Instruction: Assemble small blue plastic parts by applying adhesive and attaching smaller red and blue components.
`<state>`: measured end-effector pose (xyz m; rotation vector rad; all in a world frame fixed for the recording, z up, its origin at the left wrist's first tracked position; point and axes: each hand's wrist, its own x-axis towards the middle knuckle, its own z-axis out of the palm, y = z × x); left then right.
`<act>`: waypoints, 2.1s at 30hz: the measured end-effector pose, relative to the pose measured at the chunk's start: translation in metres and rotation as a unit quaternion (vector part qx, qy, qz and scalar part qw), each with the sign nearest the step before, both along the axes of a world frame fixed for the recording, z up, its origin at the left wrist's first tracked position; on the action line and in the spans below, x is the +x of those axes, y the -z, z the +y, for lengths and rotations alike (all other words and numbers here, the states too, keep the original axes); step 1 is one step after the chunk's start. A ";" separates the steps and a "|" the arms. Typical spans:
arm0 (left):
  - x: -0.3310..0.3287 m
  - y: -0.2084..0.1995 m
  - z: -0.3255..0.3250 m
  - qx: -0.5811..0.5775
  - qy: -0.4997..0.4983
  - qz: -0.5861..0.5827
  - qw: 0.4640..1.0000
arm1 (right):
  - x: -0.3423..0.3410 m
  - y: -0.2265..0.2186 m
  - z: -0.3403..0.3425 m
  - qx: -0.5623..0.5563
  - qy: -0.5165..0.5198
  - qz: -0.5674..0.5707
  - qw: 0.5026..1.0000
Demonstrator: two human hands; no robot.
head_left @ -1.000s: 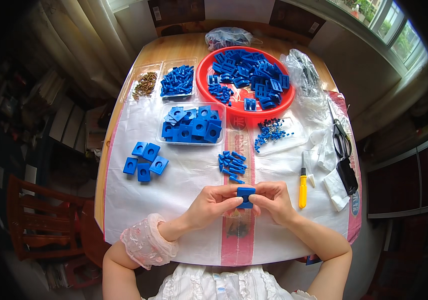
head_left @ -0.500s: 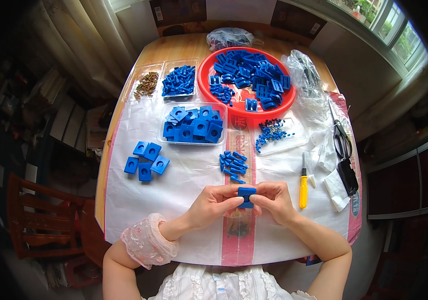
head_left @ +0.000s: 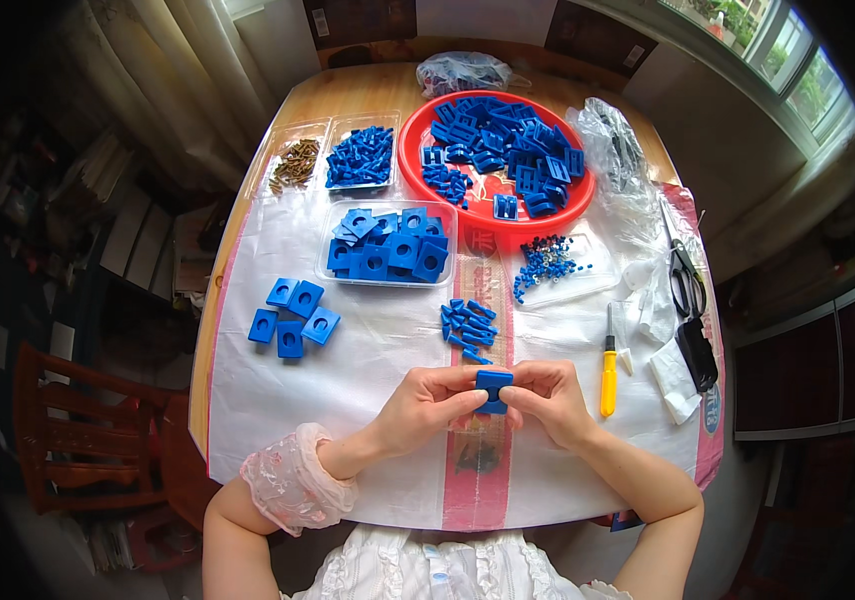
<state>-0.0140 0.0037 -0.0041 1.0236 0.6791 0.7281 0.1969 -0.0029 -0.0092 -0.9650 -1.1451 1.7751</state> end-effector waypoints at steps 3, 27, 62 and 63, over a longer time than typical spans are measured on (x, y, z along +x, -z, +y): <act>-0.001 0.001 0.000 -0.006 0.003 0.001 1.000 | -0.001 -0.002 -0.001 -0.003 0.002 0.001 1.000; 0.001 0.000 -0.003 0.043 0.020 0.009 0.999 | -0.003 -0.005 -0.003 0.008 0.022 -0.040 0.999; 0.001 0.000 -0.006 0.024 0.018 0.012 0.999 | 0.000 0.000 -0.003 0.000 0.015 -0.014 1.000; 0.001 0.001 -0.006 0.026 0.019 0.013 0.999 | 0.000 0.000 -0.003 -0.001 0.014 -0.014 1.000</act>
